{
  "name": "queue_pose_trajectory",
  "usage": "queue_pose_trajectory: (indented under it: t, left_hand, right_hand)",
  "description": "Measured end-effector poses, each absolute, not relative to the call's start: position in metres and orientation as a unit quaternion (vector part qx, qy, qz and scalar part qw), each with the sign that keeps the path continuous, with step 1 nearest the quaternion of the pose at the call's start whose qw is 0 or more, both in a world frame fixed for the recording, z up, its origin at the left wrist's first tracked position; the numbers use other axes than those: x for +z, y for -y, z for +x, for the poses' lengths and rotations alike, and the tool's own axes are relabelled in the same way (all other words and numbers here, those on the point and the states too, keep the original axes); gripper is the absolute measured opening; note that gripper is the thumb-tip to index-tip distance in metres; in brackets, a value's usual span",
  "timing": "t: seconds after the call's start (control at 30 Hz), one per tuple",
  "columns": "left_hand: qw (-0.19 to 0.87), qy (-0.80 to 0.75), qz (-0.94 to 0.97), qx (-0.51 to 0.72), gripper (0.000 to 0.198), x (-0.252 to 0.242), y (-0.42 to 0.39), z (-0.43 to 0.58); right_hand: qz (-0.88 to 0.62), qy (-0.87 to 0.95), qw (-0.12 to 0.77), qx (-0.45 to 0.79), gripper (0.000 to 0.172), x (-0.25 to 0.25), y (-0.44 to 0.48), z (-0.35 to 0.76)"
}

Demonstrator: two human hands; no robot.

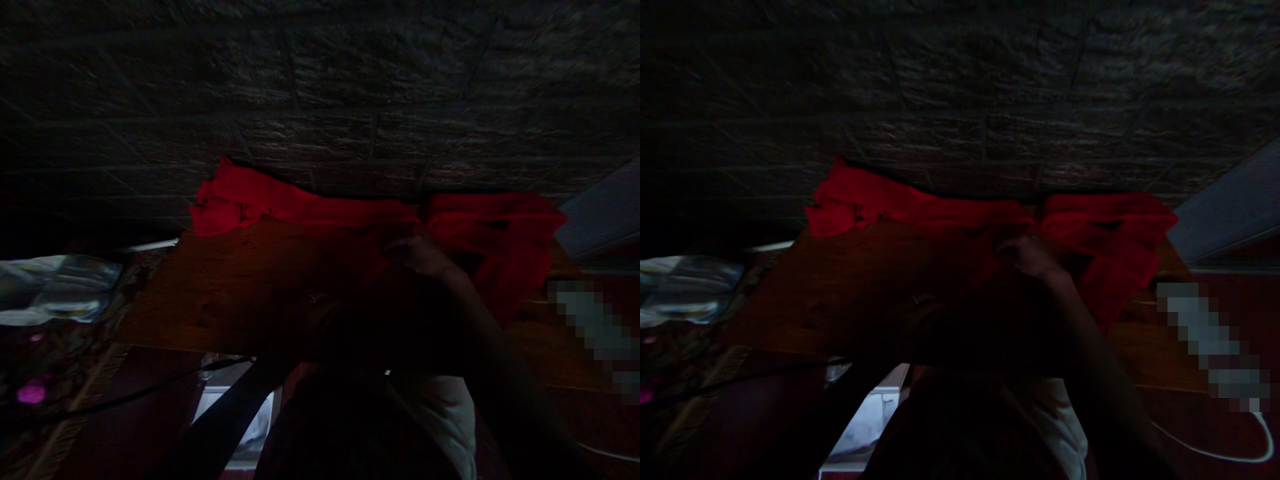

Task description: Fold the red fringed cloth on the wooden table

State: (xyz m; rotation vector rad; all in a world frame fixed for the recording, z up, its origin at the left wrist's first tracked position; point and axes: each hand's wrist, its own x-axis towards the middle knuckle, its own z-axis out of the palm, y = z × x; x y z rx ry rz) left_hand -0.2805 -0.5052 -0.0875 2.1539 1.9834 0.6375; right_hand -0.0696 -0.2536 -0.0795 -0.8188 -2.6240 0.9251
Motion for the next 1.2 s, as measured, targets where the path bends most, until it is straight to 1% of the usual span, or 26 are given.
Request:
queue_pose_trajectory:
  t: [0.13, 0.23, 0.43, 0.53, 0.6, 0.67, 0.77, 0.8, 0.87, 0.93, 1.0, 1.1, 1.2]
  left_hand:
    - [0.038, -0.679, 0.701, 0.213, 0.028, -0.088, 0.508, -0.276]
    - [0.031, -0.684, 0.701, 0.201, 0.027, -0.088, 0.51, -0.273]
    - [0.063, -0.667, 0.716, 0.195, 0.025, -0.087, 0.513, -0.271]
    - [0.11, -0.645, 0.734, 0.181, 0.023, -0.074, 0.506, -0.273]
    - [0.114, -0.632, 0.744, 0.184, 0.024, -0.064, 0.5, -0.274]
    - [0.066, -0.654, 0.728, 0.195, 0.031, -0.06, 0.494, -0.272]
    - [-0.028, -0.671, 0.717, 0.186, 0.056, -0.073, 0.492, -0.264]
    - [-0.046, -0.661, 0.728, 0.178, 0.059, -0.081, 0.493, -0.26]
    - [-0.06, -0.646, 0.741, 0.173, 0.057, -0.097, 0.495, -0.253]
    - [-0.035, -0.655, 0.734, 0.179, 0.054, -0.107, 0.496, -0.248]
    - [0.008, -0.662, 0.725, 0.19, 0.051, -0.107, 0.497, -0.247]
    - [0.057, -0.658, 0.719, 0.215, 0.046, -0.093, 0.5, -0.249]
    - [0.07, -0.658, 0.711, 0.239, 0.042, -0.08, 0.501, -0.249]
  right_hand:
    - [-0.28, 0.895, 0.119, 0.326, 0.019, -0.079, 0.254, -0.07]
    - [-0.28, 0.894, 0.118, 0.329, 0.02, -0.079, 0.254, -0.069]
    - [-0.283, 0.89, 0.126, 0.334, 0.022, -0.082, 0.254, -0.067]
    - [-0.274, 0.894, 0.122, 0.332, 0.022, -0.081, 0.255, -0.067]
    - [-0.27, 0.899, 0.122, 0.322, 0.025, -0.081, 0.256, -0.068]
    - [-0.267, 0.904, 0.122, 0.312, 0.028, -0.08, 0.257, -0.069]
    - [-0.277, 0.907, 0.12, 0.293, 0.029, -0.078, 0.26, -0.07]
    - [-0.283, 0.907, 0.115, 0.291, 0.029, -0.076, 0.262, -0.071]
    - [-0.293, 0.904, 0.101, 0.293, 0.029, -0.072, 0.263, -0.072]
    - [-0.301, 0.904, 0.089, 0.289, 0.028, -0.07, 0.263, -0.074]
    - [-0.298, 0.908, 0.084, 0.284, 0.026, -0.069, 0.261, -0.076]
    - [-0.31, 0.905, 0.081, 0.279, 0.025, -0.069, 0.259, -0.081]
    - [-0.315, 0.908, 0.078, 0.266, 0.024, -0.057, 0.263, -0.078]
